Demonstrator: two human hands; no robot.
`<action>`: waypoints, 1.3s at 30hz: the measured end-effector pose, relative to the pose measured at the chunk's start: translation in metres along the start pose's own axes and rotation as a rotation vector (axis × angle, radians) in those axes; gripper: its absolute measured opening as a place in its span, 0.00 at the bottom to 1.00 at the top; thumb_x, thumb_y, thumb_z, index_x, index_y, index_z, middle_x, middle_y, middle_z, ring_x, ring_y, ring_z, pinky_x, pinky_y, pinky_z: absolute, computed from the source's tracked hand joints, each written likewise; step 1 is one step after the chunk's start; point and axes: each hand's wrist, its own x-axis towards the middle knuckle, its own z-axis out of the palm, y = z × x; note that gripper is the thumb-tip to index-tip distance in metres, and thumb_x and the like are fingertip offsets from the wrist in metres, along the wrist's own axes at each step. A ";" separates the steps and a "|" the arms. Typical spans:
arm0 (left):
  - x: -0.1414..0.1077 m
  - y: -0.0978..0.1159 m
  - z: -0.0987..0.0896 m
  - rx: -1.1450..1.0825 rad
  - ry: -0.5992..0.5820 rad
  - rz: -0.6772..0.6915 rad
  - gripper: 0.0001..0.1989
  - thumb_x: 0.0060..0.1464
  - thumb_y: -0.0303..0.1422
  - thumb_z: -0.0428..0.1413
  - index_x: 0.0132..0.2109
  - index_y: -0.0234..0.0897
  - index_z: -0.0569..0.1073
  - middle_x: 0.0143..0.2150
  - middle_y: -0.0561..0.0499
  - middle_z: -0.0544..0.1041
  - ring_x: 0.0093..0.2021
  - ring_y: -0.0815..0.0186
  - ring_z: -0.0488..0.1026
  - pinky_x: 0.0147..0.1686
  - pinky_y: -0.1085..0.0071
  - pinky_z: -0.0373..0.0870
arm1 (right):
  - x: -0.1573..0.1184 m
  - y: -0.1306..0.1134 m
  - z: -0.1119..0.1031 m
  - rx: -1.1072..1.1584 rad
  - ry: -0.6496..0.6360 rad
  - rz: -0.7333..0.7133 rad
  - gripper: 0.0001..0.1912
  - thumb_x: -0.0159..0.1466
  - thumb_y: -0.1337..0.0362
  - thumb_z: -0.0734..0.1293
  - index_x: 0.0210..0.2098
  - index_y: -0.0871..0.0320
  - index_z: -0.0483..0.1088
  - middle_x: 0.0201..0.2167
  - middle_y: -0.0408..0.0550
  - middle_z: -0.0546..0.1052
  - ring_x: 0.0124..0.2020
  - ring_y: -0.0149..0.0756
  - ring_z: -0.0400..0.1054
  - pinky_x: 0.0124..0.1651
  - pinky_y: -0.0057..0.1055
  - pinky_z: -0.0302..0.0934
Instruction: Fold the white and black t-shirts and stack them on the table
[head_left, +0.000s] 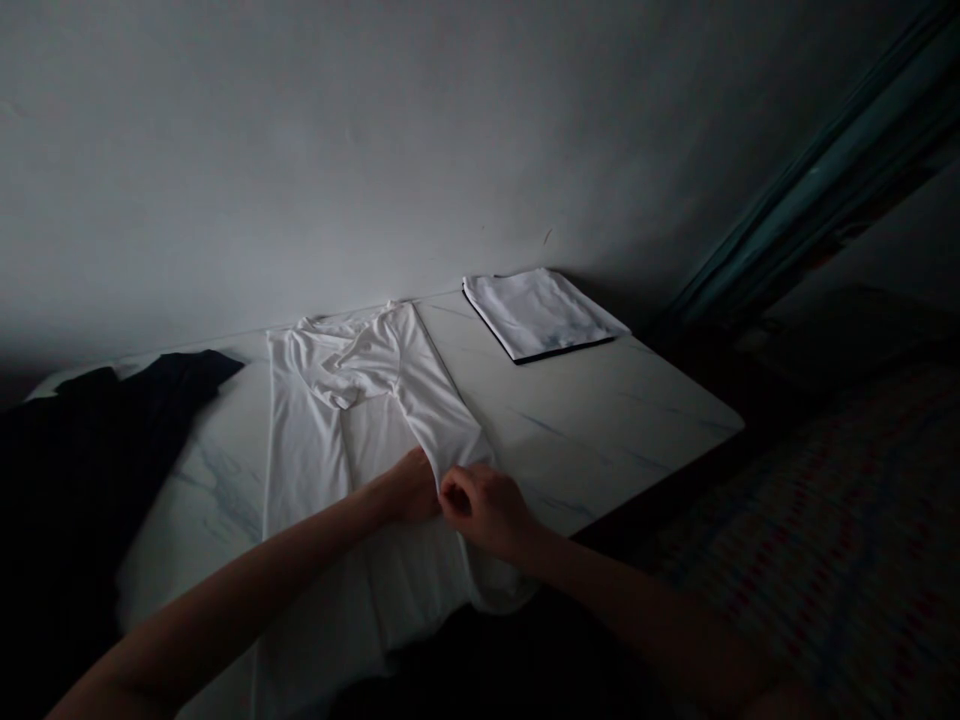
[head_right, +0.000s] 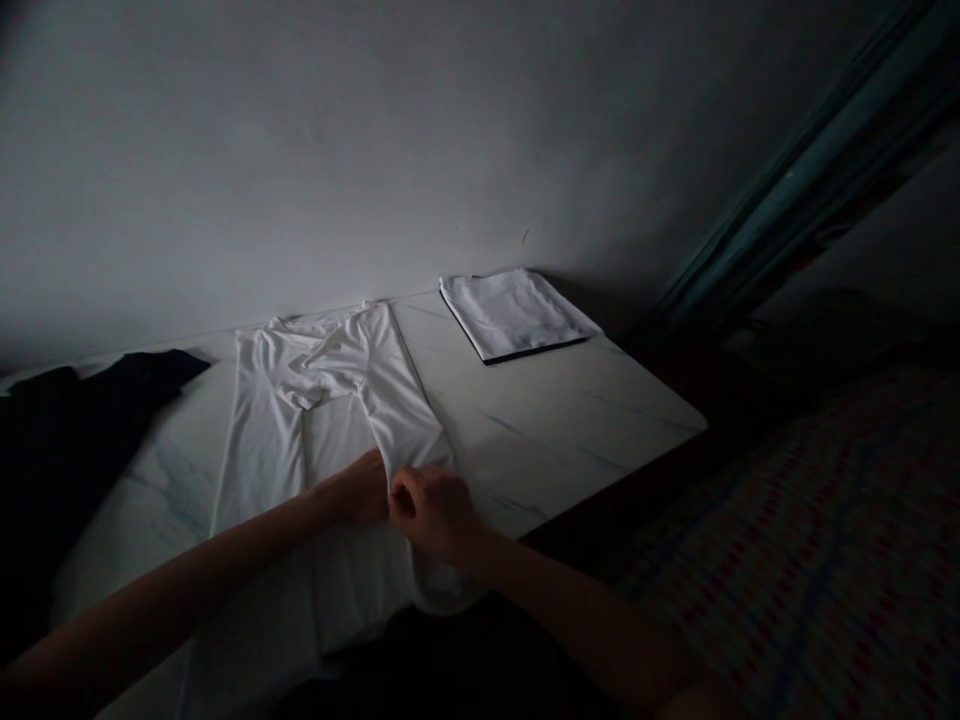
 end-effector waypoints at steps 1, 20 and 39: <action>-0.001 0.000 -0.001 -0.017 0.001 0.005 0.05 0.55 0.29 0.55 0.36 0.38 0.76 0.38 0.49 0.81 0.42 0.58 0.76 0.47 0.63 0.72 | 0.001 0.002 -0.001 0.046 -0.013 -0.013 0.02 0.63 0.68 0.66 0.33 0.57 0.71 0.31 0.45 0.77 0.35 0.33 0.70 0.39 0.27 0.59; -0.035 -0.027 -0.070 0.005 0.103 -0.361 0.13 0.63 0.29 0.51 0.50 0.41 0.77 0.48 0.48 0.81 0.49 0.60 0.77 0.49 0.61 0.73 | -0.015 0.033 0.003 -0.076 -0.127 -0.343 0.20 0.66 0.61 0.68 0.57 0.56 0.70 0.58 0.56 0.69 0.61 0.47 0.61 0.62 0.46 0.58; -0.011 -0.138 -0.052 0.418 0.057 -0.028 0.14 0.63 0.27 0.49 0.49 0.37 0.77 0.47 0.43 0.80 0.45 0.60 0.75 0.50 0.61 0.70 | -0.026 -0.024 0.011 -0.277 -0.150 0.102 0.07 0.63 0.66 0.65 0.41 0.60 0.72 0.36 0.54 0.78 0.35 0.40 0.72 0.34 0.33 0.61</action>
